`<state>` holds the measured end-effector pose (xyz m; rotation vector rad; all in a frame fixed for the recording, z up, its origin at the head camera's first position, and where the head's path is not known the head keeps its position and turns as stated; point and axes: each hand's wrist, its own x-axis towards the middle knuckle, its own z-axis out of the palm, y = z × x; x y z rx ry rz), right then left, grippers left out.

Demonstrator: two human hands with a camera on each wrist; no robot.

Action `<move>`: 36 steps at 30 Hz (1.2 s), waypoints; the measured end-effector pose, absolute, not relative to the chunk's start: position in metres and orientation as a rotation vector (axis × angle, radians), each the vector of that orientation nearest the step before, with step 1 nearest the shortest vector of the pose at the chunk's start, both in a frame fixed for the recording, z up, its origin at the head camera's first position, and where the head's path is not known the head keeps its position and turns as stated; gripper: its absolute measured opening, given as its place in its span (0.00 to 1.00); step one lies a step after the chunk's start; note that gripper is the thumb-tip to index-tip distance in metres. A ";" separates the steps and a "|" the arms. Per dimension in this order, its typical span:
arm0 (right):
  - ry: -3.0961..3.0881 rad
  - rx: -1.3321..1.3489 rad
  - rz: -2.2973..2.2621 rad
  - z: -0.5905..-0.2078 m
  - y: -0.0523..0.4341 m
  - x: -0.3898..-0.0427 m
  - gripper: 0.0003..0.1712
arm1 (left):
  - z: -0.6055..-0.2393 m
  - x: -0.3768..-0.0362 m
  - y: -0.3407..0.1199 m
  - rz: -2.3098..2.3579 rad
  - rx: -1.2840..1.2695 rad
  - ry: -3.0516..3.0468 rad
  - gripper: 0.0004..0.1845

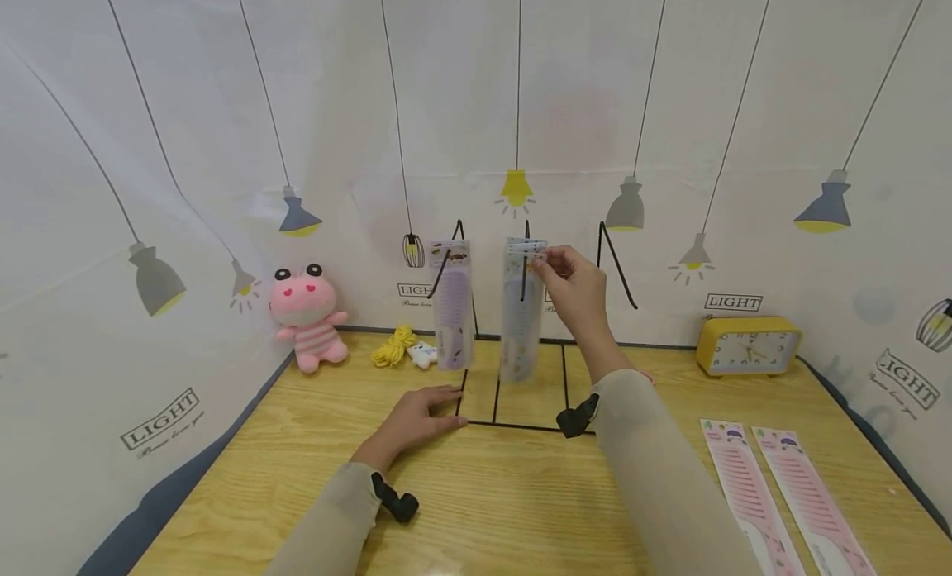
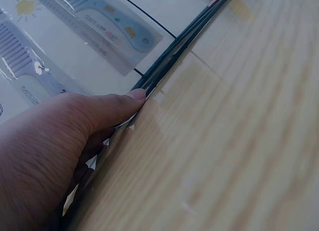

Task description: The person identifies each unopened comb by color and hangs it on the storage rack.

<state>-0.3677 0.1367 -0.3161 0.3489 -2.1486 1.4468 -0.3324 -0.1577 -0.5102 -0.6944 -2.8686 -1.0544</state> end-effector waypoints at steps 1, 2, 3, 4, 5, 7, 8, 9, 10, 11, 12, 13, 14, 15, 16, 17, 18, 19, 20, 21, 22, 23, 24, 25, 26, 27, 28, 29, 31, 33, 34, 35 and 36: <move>-2.147 0.346 1.444 -0.316 0.137 -0.368 0.19 | -0.510 -0.332 -0.158 -1.052 -0.694 -2.868 0.34; -2.147 0.345 1.441 -0.316 0.137 -0.368 0.19 | -0.510 -0.332 -0.158 -1.054 -0.694 -2.867 0.34; -2.146 0.344 1.441 -0.317 0.137 -0.368 0.19 | -0.510 -0.332 -0.158 -1.054 -0.694 -2.868 0.34; -2.149 0.340 1.437 -0.317 0.138 -0.368 0.19 | -0.510 -0.332 -0.158 -1.053 -0.695 -2.867 0.34; -2.151 0.338 1.437 -0.317 0.138 -0.368 0.20 | -0.510 -0.332 -0.158 -1.050 -0.695 -2.869 0.34; -2.158 0.330 1.447 -0.318 0.139 -0.368 0.22 | -0.509 -0.332 -0.157 -1.043 -0.698 -2.871 0.34; -2.162 0.323 1.457 -0.319 0.140 -0.368 0.23 | -0.509 -0.332 -0.157 -1.045 -0.700 -2.871 0.34; -2.167 0.316 1.466 -0.320 0.141 -0.368 0.25 | -0.509 -0.331 -0.157 -1.045 -0.701 -2.871 0.34; -2.173 0.309 1.472 -0.321 0.143 -0.367 0.26 | -0.509 -0.331 -0.157 -1.047 -0.702 -2.871 0.34; -2.176 0.304 1.482 -0.322 0.144 -0.367 0.27 | -0.508 -0.331 -0.157 -1.048 -0.701 -2.871 0.34; -2.179 0.298 1.487 -0.323 0.146 -0.366 0.28 | -0.508 -0.331 -0.157 -1.048 -0.701 -2.872 0.34; -2.183 0.291 1.485 -0.324 0.147 -0.365 0.29 | -0.508 -0.331 -0.157 -1.050 -0.700 -2.872 0.34; -2.189 0.285 1.474 -0.325 0.149 -0.364 0.29 | -0.509 -0.331 -0.157 -1.050 -0.698 -2.873 0.34; -2.190 0.282 1.470 -0.326 0.151 -0.363 0.29 | -0.509 -0.331 -0.156 -1.048 -0.698 -2.874 0.34; -2.192 0.282 1.466 -0.327 0.153 -0.361 0.29 | -0.509 -0.331 -0.156 -1.048 -0.699 -2.873 0.34; -2.193 0.280 1.462 -0.328 0.155 -0.360 0.29 | -0.509 -0.331 -0.156 -1.046 -0.699 -2.874 0.34; -2.196 0.279 1.456 -0.329 0.157 -0.359 0.28 | -0.509 -0.331 -0.156 -1.043 -0.700 -2.874 0.34; -2.200 0.281 1.448 -0.330 0.159 -0.358 0.28 | -0.509 -0.331 -0.156 -1.043 -0.701 -2.872 0.34; -2.205 0.284 1.444 -0.331 0.161 -0.357 0.29 | -0.509 -0.331 -0.156 -1.045 -0.703 -2.870 0.34; -2.211 0.283 1.440 -0.333 0.164 -0.356 0.29 | -0.509 -0.331 -0.156 -1.047 -0.704 -2.868 0.34; -2.227 0.279 1.425 -0.334 0.166 -0.355 0.29 | -0.508 -0.331 -0.156 -1.046 -0.704 -2.866 0.33; -2.243 0.270 1.407 -0.336 0.168 -0.353 0.30 | -0.508 -0.331 -0.156 -1.045 -0.703 -2.866 0.33; -2.261 0.266 1.392 -0.339 0.171 -0.352 0.31 | -0.509 -0.331 -0.156 -1.047 -0.706 -2.864 0.34; -2.279 0.259 1.378 -0.342 0.173 -0.350 0.31 | -0.509 -0.331 -0.156 -1.047 -0.706 -2.865 0.34; -2.299 0.253 1.363 -0.344 0.176 -0.348 0.31 | -0.509 -0.331 -0.155 -1.046 -0.706 -2.866 0.34; -2.319 0.247 1.343 -0.347 0.178 -0.346 0.31 | -0.509 -0.331 -0.155 -1.043 -0.705 -2.868 0.34; -2.340 0.241 1.328 -0.351 0.181 -0.343 0.32 | -0.509 -0.331 -0.155 -1.044 -0.705 -2.869 0.34; -2.357 0.244 1.320 -0.354 0.184 -0.341 0.32 | -0.510 -0.332 -0.156 -1.046 -0.705 -2.869 0.34; -2.397 0.245 1.298 -0.360 0.190 -0.336 0.31 | -0.511 -0.332 -0.156 -1.044 -0.704 -2.870 0.34; -2.441 0.250 1.257 -0.366 0.197 -0.330 0.31 | -0.511 -0.333 -0.156 -1.045 -0.706 -2.866 0.34; -2.457 0.252 1.248 -0.368 0.201 -0.328 0.31 | -0.512 -0.333 -0.157 -1.044 -0.707 -2.865 0.33; -2.473 0.257 1.232 -0.370 0.205 -0.325 0.31 | -0.512 -0.334 -0.157 -1.041 -0.708 -2.864 0.33; -2.487 0.258 1.217 -0.373 0.209 -0.322 0.31 | -0.513 -0.334 -0.157 -1.039 -0.708 -2.864 0.33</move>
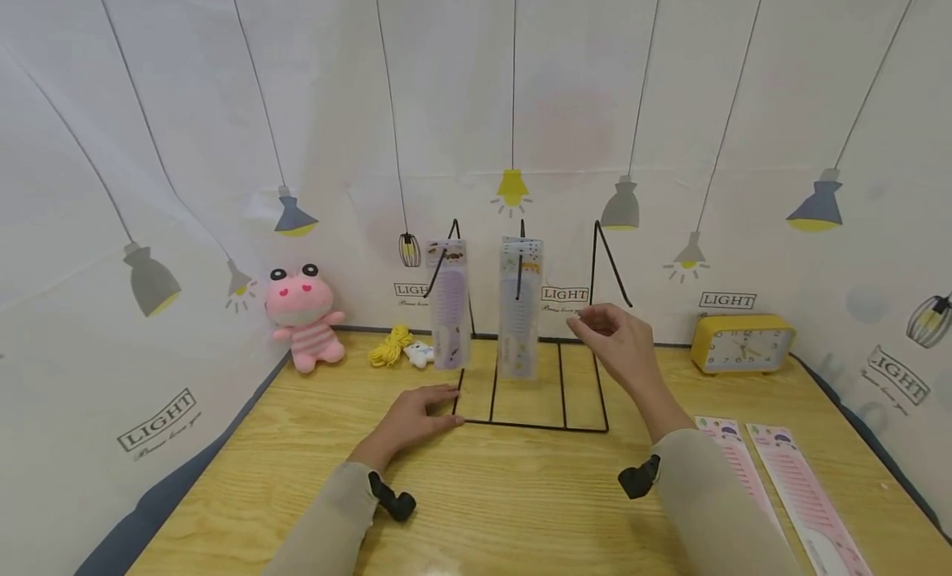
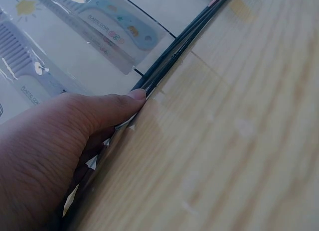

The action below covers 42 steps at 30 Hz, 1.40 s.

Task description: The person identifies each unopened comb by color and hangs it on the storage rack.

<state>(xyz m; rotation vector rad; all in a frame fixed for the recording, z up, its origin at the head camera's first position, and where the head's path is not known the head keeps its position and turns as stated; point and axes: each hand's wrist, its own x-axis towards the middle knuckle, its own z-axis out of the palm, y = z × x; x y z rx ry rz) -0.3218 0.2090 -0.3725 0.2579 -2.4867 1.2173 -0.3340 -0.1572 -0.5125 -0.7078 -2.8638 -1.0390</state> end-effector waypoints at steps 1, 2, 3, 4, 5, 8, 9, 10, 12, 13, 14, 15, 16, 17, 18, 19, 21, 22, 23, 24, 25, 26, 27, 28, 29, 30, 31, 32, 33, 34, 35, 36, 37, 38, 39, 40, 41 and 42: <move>-2.496 0.261 1.208 -0.375 0.213 -0.318 0.30 | -0.513 -0.334 -0.157 -1.036 -0.706 -2.863 0.33; -2.502 0.267 1.212 -0.378 0.218 -0.315 0.30 | -0.513 -0.334 -0.158 -1.037 -0.706 -2.862 0.33; -2.504 0.272 1.241 -0.380 0.222 -0.311 0.29 | -0.513 -0.334 -0.158 -1.038 -0.705 -2.863 0.32; -2.506 0.276 1.270 -0.383 0.227 -0.306 0.29 | -0.513 -0.334 -0.158 -1.038 -0.704 -2.862 0.32; -2.509 0.283 1.296 -0.386 0.232 -0.301 0.28 | -0.513 -0.334 -0.158 -1.042 -0.703 -2.862 0.32; -2.523 0.314 1.336 -0.397 0.249 -0.287 0.25 | -0.512 -0.333 -0.157 -1.052 -0.704 -2.864 0.32; -2.528 0.322 1.326 -0.400 0.254 -0.282 0.25 | -0.512 -0.333 -0.157 -1.053 -0.702 -2.866 0.33; -2.534 0.329 1.307 -0.404 0.260 -0.278 0.24 | -0.511 -0.333 -0.157 -1.048 -0.701 -2.868 0.33; -2.557 0.338 1.254 -0.410 0.272 -0.272 0.23 | -0.510 -0.333 -0.158 -1.050 -0.698 -2.868 0.33; -2.566 0.336 1.224 -0.414 0.278 -0.269 0.22 | -0.510 -0.332 -0.158 -1.049 -0.696 -2.871 0.33; -2.572 0.334 1.206 -0.418 0.284 -0.267 0.22 | -0.510 -0.332 -0.158 -1.049 -0.694 -2.873 0.33; -2.579 0.333 1.190 -0.421 0.289 -0.265 0.22 | -0.509 -0.332 -0.158 -1.051 -0.692 -2.874 0.33; -2.592 0.333 1.176 -0.424 0.295 -0.262 0.22 | -0.509 -0.331 -0.158 -1.053 -0.692 -2.877 0.33; -2.604 0.324 1.146 -0.428 0.301 -0.260 0.22 | -0.508 -0.331 -0.157 -1.059 -0.692 -2.879 0.33; -2.612 0.315 1.127 -0.432 0.307 -0.258 0.23 | -0.508 -0.330 -0.157 -1.059 -0.695 -2.882 0.33; -2.623 0.307 1.113 -0.436 0.314 -0.256 0.23 | -0.507 -0.330 -0.157 -1.056 -0.695 -2.888 0.34; -2.652 0.283 1.094 -0.443 0.327 -0.252 0.23 | -0.507 -0.330 -0.156 -1.057 -0.697 -2.889 0.34; -2.662 0.269 1.086 -0.447 0.334 -0.250 0.23 | -0.507 -0.330 -0.156 -1.060 -0.698 -2.888 0.33; -2.663 0.265 1.079 -0.452 0.341 -0.249 0.22 | -0.507 -0.330 -0.156 -1.060 -0.697 -2.887 0.33; -2.660 0.266 1.074 -0.456 0.347 -0.248 0.22 | -0.507 -0.330 -0.156 -1.053 -0.699 -2.887 0.33; -2.652 0.264 1.069 -0.460 0.354 -0.248 0.21 | -0.507 -0.330 -0.156 -1.051 -0.697 -2.887 0.33; -2.640 0.264 1.057 -0.464 0.360 -0.248 0.19 | -0.507 -0.331 -0.156 -1.054 -0.696 -2.886 0.33; -2.628 0.274 1.038 -0.467 0.366 -0.248 0.18 | -0.508 -0.331 -0.156 -1.054 -0.695 -2.886 0.33; -2.624 0.275 1.017 -0.471 0.371 -0.248 0.18 | -0.508 -0.331 -0.156 -1.055 -0.697 -2.885 0.33; -2.620 0.277 0.984 -0.474 0.376 -0.249 0.17 | -0.508 -0.332 -0.156 -1.053 -0.695 -2.885 0.33; -2.627 0.262 0.940 -0.477 0.380 -0.250 0.16 | -0.508 -0.332 -0.156 -1.054 -0.693 -2.886 0.34; -2.645 0.247 0.921 -0.479 0.384 -0.250 0.16 | -0.508 -0.332 -0.156 -1.063 -0.691 -2.884 0.34; -2.670 0.220 0.888 -0.482 0.387 -0.251 0.17 | -0.508 -0.332 -0.156 -1.069 -0.691 -2.882 0.34; -2.699 0.190 0.870 -0.485 0.390 -0.251 0.18 | -0.508 -0.332 -0.156 -1.075 -0.692 -2.881 0.34; -2.732 0.156 0.853 -0.487 0.393 -0.251 0.20 | -0.508 -0.332 -0.156 -1.081 -0.691 -2.882 0.34; -2.767 0.128 0.842 -0.489 0.395 -0.251 0.23 | -0.508 -0.331 -0.156 -1.085 -0.689 -2.883 0.34; -2.800 0.095 0.836 -0.490 0.397 -0.251 0.26 | -0.508 -0.331 -0.156 -1.088 -0.691 -2.883 0.34; -2.830 0.072 0.844 -0.491 0.398 -0.251 0.30 | -0.508 -0.331 -0.155 -1.086 -0.691 -2.886 0.34; -2.851 0.054 0.834 -0.492 0.399 -0.251 0.33 | -0.508 -0.331 -0.155 -1.083 -0.691 -2.887 0.34; -2.869 0.051 0.834 -0.492 0.399 -0.252 0.37 | -0.508 -0.331 -0.155 -1.080 -0.692 -2.886 0.34; -2.883 0.048 0.825 -0.493 0.399 -0.252 0.40 | -0.508 -0.331 -0.155 -1.072 -0.690 -2.888 0.34; -2.892 0.046 0.821 -0.493 0.398 -0.253 0.43 | -0.508 -0.331 -0.155 -1.065 -0.692 -2.886 0.34; -2.893 0.044 0.816 -0.494 0.398 -0.254 0.44 | -0.508 -0.332 -0.156 -1.056 -0.691 -2.887 0.34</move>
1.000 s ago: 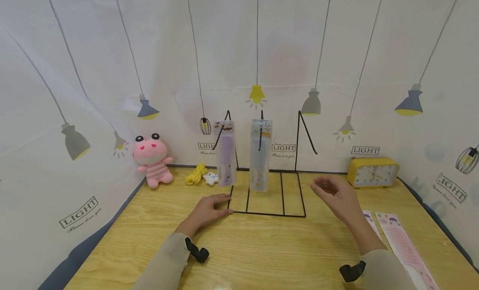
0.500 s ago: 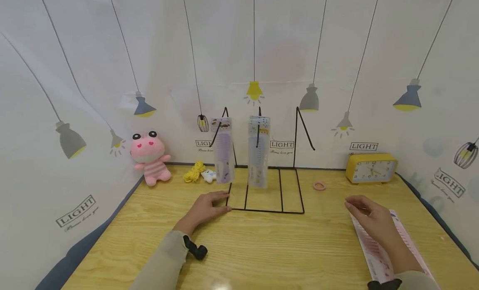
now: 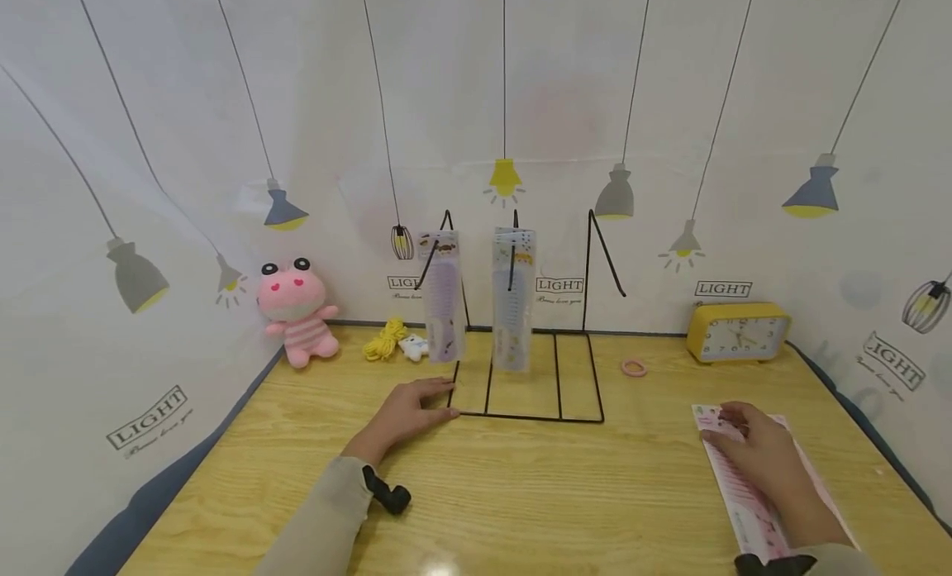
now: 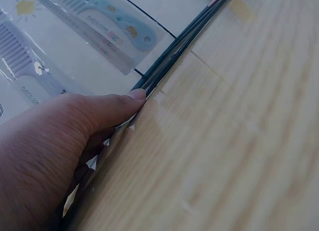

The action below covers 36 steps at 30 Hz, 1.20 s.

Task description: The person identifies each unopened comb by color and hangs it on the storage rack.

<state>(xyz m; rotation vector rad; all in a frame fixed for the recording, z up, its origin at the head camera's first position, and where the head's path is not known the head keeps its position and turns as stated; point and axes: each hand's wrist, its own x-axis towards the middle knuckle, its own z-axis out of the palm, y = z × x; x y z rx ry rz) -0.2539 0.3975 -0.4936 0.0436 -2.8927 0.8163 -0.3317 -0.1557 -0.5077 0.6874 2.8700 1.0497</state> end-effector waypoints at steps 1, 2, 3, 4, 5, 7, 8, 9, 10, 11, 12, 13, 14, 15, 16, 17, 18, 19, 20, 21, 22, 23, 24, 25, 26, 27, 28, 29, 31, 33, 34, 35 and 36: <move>-2.889 0.052 0.816 -0.494 0.397 -0.255 0.45 | -0.507 -0.332 -0.156 1.047 0.691 2.875 0.34; -2.890 0.059 0.825 -0.495 0.395 -0.255 0.46 | -0.507 -0.333 -0.156 1.042 0.691 2.877 0.34; -2.886 0.072 0.837 -0.497 0.394 -0.256 0.47 | -0.507 -0.333 -0.157 1.038 0.693 2.880 0.34; -2.880 0.091 0.851 -0.498 0.392 -0.256 0.47 | -0.508 -0.333 -0.157 1.038 0.692 2.880 0.34; -2.872 0.117 0.865 -0.498 0.391 -0.256 0.45 | -0.508 -0.333 -0.157 1.039 0.693 2.881 0.34; -2.856 0.167 0.891 -0.499 0.389 -0.255 0.42 | -0.508 -0.333 -0.156 1.042 0.688 2.879 0.34; -2.854 0.184 0.902 -0.499 0.388 -0.254 0.41 | -0.508 -0.333 -0.156 1.042 0.684 2.877 0.34; -2.846 0.194 0.891 -0.499 0.389 -0.254 0.40 | -0.508 -0.333 -0.156 1.047 0.689 2.877 0.34; -2.839 0.187 0.864 -0.499 0.389 -0.253 0.38 | -0.508 -0.332 -0.156 1.051 0.689 2.876 0.34; -2.839 0.164 0.838 -0.499 0.390 -0.253 0.38 | -0.508 -0.332 -0.156 1.050 0.688 2.876 0.34; -2.841 0.136 0.811 -0.499 0.391 -0.254 0.39 | -0.507 -0.332 -0.156 1.050 0.687 2.877 0.34; -2.846 0.104 0.783 -0.499 0.391 -0.254 0.41 | -0.507 -0.332 -0.156 1.049 0.684 2.878 0.34; -2.854 0.071 0.765 -0.498 0.392 -0.254 0.43 | -0.507 -0.332 -0.156 1.050 0.684 2.878 0.34; -2.862 0.038 0.740 -0.498 0.393 -0.255 0.45 | -0.506 -0.332 -0.156 1.053 0.685 2.879 0.34; -2.875 0.010 0.727 -0.498 0.394 -0.256 0.48 | -0.506 -0.332 -0.155 1.055 0.681 2.878 0.34; -2.891 -0.006 0.721 -0.497 0.395 -0.256 0.51 | -0.505 -0.332 -0.155 1.055 0.678 2.876 0.34; -2.903 -0.019 0.714 -0.497 0.395 -0.257 0.53 | -0.505 -0.332 -0.155 1.057 0.678 2.873 0.34; -2.914 -0.025 0.710 -0.497 0.395 -0.257 0.55 | -0.505 -0.332 -0.155 1.060 0.677 2.870 0.34; -2.923 -0.026 0.703 -0.497 0.396 -0.257 0.56 | -0.505 -0.331 -0.155 1.063 0.677 2.867 0.34; -2.928 -0.022 0.695 -0.497 0.396 -0.257 0.56 | -0.505 -0.331 -0.155 1.064 0.679 2.867 0.34; -2.934 -0.020 0.692 -0.496 0.396 -0.257 0.56 | -0.505 -0.332 -0.155 1.063 0.679 2.867 0.34; -2.937 -0.017 0.693 -0.497 0.396 -0.257 0.55 | -0.505 -0.332 -0.155 1.061 0.677 2.868 0.34; -2.942 -0.013 0.698 -0.496 0.396 -0.257 0.54 | -0.505 -0.332 -0.155 1.062 0.679 2.869 0.34; -2.948 -0.006 0.711 -0.496 0.395 -0.257 0.52 | -0.505 -0.332 -0.155 1.057 0.681 2.873 0.34; -2.957 -0.007 0.721 -0.495 0.395 -0.257 0.52 | -0.506 -0.333 -0.155 1.052 0.683 2.876 0.34; -2.965 -0.009 0.738 -0.495 0.395 -0.257 0.51 | -0.506 -0.333 -0.155 1.047 0.685 2.878 0.34; -2.973 -0.012 0.756 -0.494 0.394 -0.257 0.51 | -0.506 -0.333 -0.155 1.044 0.685 2.879 0.34; -2.979 -0.014 0.775 -0.493 0.393 -0.257 0.50 | -0.507 -0.333 -0.155 1.041 0.687 2.881 0.34; -2.995 -0.016 0.802 -0.491 0.392 -0.257 0.48 | -0.507 -0.334 -0.156 1.039 0.689 2.883 0.34; -3.000 -0.011 0.813 -0.490 0.391 -0.257 0.45 | -0.508 -0.334 -0.156 1.048 0.688 2.879 0.34; -2.999 -0.006 0.813 -0.489 0.390 -0.257 0.44 | -0.508 -0.334 -0.156 1.054 0.690 2.877 0.34; -2.997 0.001 0.811 -0.489 0.390 -0.257 0.44 | -0.509 -0.334 -0.156 1.054 0.690 2.876 0.34; -2.995 0.009 0.802 -0.489 0.389 -0.257 0.44 | -0.509 -0.334 -0.156 1.055 0.690 2.874 0.34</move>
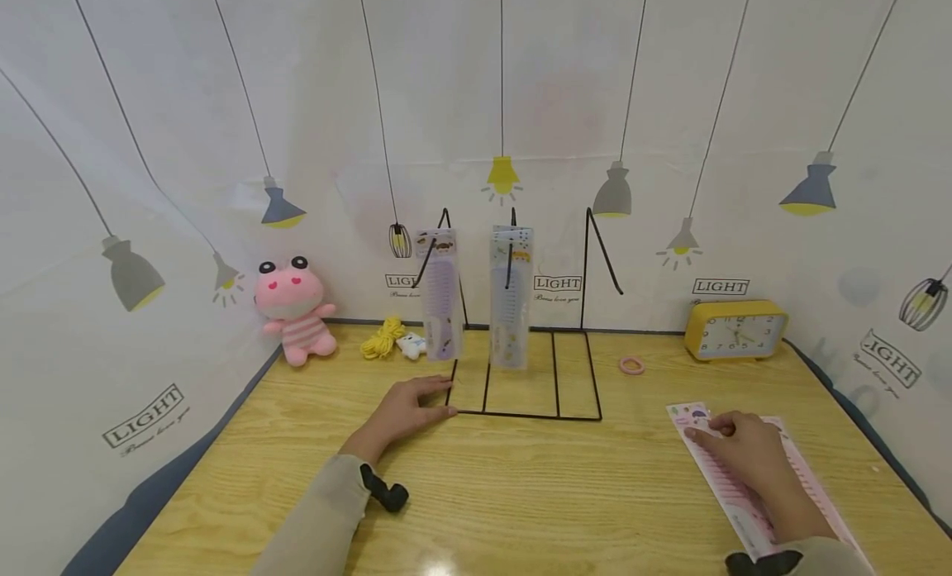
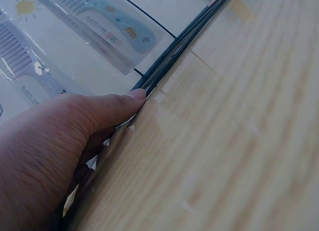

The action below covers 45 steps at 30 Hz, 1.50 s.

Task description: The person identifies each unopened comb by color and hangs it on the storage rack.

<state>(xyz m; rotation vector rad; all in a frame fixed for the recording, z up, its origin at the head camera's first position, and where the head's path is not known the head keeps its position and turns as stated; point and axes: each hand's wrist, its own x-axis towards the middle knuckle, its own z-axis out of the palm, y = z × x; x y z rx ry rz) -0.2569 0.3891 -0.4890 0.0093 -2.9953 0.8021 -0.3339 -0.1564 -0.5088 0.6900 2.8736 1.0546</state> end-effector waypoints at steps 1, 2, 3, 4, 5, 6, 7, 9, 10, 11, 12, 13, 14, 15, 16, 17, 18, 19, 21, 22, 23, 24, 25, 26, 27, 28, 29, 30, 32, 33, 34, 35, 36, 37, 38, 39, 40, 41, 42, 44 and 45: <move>-2.989 0.013 0.791 -0.489 0.389 -0.257 0.45 | -0.509 -0.334 -0.156 1.056 0.691 2.871 0.34; -2.984 0.013 0.786 -0.490 0.389 -0.257 0.47 | -0.509 -0.334 -0.156 1.056 0.692 2.868 0.34; -2.984 0.010 0.778 -0.489 0.389 -0.257 0.48 | -0.509 -0.334 -0.156 1.055 0.697 2.866 0.34; -2.986 0.007 0.771 -0.489 0.388 -0.257 0.49 | -0.508 -0.334 -0.156 1.053 0.699 2.864 0.33; -2.993 0.009 0.759 -0.488 0.388 -0.258 0.50 | -0.508 -0.334 -0.156 1.049 0.696 2.866 0.33; -3.007 0.000 0.751 -0.487 0.388 -0.259 0.50 | -0.508 -0.334 -0.156 1.053 0.697 2.865 0.33; -3.022 -0.006 0.744 -0.486 0.388 -0.260 0.50 | -0.507 -0.335 -0.156 1.054 0.697 2.867 0.33; -3.054 -0.016 0.724 -0.483 0.388 -0.261 0.50 | -0.507 -0.335 -0.156 1.047 0.704 2.874 0.33; -3.070 -0.017 0.718 -0.482 0.387 -0.262 0.49 | -0.506 -0.335 -0.156 1.046 0.701 2.877 0.33; -3.083 -0.019 0.712 -0.480 0.387 -0.262 0.49 | -0.506 -0.335 -0.156 1.039 0.701 2.880 0.33; -3.092 -0.024 0.709 -0.479 0.386 -0.262 0.49 | -0.506 -0.335 -0.155 1.037 0.703 2.880 0.33; -3.098 -0.017 0.699 -0.479 0.386 -0.262 0.48 | -0.506 -0.334 -0.155 1.030 0.702 2.880 0.33; -3.101 -0.010 0.691 -0.480 0.386 -0.262 0.48 | -0.506 -0.334 -0.155 1.027 0.703 2.879 0.33; -3.101 0.000 0.685 -0.480 0.386 -0.261 0.47 | -0.507 -0.333 -0.155 1.024 0.697 2.879 0.33; -3.095 0.010 0.687 -0.481 0.386 -0.261 0.45 | -0.507 -0.333 -0.155 1.019 0.696 2.880 0.33; -3.083 0.017 0.690 -0.483 0.386 -0.260 0.43 | -0.508 -0.333 -0.155 1.017 0.696 2.880 0.33; -3.066 0.026 0.698 -0.485 0.387 -0.259 0.42 | -0.509 -0.333 -0.156 1.018 0.696 2.881 0.33; -3.046 0.033 0.711 -0.487 0.387 -0.259 0.39 | -0.510 -0.333 -0.156 1.020 0.699 2.882 0.33; -2.999 0.034 0.749 -0.492 0.388 -0.258 0.35 | -0.511 -0.334 -0.156 1.025 0.704 2.886 0.34; -2.978 0.033 0.772 -0.494 0.389 -0.258 0.34 | -0.511 -0.334 -0.156 1.028 0.708 2.887 0.34; -2.957 0.032 0.789 -0.496 0.390 -0.258 0.34 | -0.512 -0.335 -0.157 1.033 0.713 2.887 0.34; -2.941 0.033 0.806 -0.497 0.391 -0.258 0.34 | -0.512 -0.335 -0.157 1.034 0.716 2.887 0.34; -2.931 0.033 0.816 -0.498 0.392 -0.258 0.33 | -0.513 -0.336 -0.157 1.038 0.719 2.885 0.34; -2.924 0.031 0.821 -0.499 0.392 -0.258 0.33 | -0.513 -0.336 -0.157 1.038 0.718 2.884 0.34; -2.920 0.029 0.827 -0.500 0.392 -0.258 0.33 | -0.513 -0.336 -0.157 1.039 0.718 2.883 0.34; -2.916 0.028 0.832 -0.500 0.393 -0.258 0.33 | -0.513 -0.336 -0.157 1.041 0.718 2.882 0.34; -2.913 0.025 0.839 -0.500 0.393 -0.257 0.32 | -0.513 -0.337 -0.157 1.042 0.716 2.881 0.34; -2.910 0.025 0.843 -0.500 0.392 -0.257 0.32 | -0.513 -0.337 -0.157 1.044 0.714 2.880 0.34; -2.908 0.012 0.862 -0.499 0.391 -0.256 0.31 | -0.513 -0.336 -0.157 1.043 0.714 2.881 0.34; -2.909 0.004 0.875 -0.499 0.390 -0.255 0.31 | -0.512 -0.336 -0.157 1.044 0.716 2.881 0.34; -2.908 -0.006 0.892 -0.498 0.390 -0.255 0.32 | -0.512 -0.336 -0.157 1.045 0.716 2.882 0.34; -2.906 -0.017 0.906 -0.498 0.389 -0.255 0.32 | -0.512 -0.336 -0.157 1.045 0.716 2.881 0.34; -2.901 -0.033 0.921 -0.497 0.389 -0.254 0.33 | -0.512 -0.335 -0.157 1.045 0.717 2.880 0.34; -2.894 -0.048 0.937 -0.496 0.388 -0.254 0.34 | -0.512 -0.335 -0.157 1.045 0.718 2.881 0.34; -2.887 -0.061 0.954 -0.495 0.387 -0.254 0.35 | -0.512 -0.335 -0.157 1.049 0.718 2.879 0.34; -2.880 -0.072 0.979 -0.493 0.387 -0.254 0.36 | -0.512 -0.335 -0.157 1.051 0.719 2.879 0.34; -2.872 -0.089 1.010 -0.491 0.385 -0.254 0.38 | -0.512 -0.335 -0.156 1.052 0.715 2.879 0.34; -2.869 -0.106 1.040 -0.489 0.384 -0.254 0.41 | -0.511 -0.335 -0.156 1.051 0.715 2.879 0.34; -2.867 -0.123 1.071 -0.486 0.383 -0.254 0.44 | -0.511 -0.335 -0.156 1.054 0.714 2.878 0.34; -2.867 -0.153 1.132 -0.481 0.382 -0.253 0.48 | -0.510 -0.334 -0.156 1.064 0.707 2.870 0.34; -2.863 -0.163 1.165 -0.478 0.382 -0.252 0.49 | -0.510 -0.333 -0.155 1.068 0.705 2.866 0.34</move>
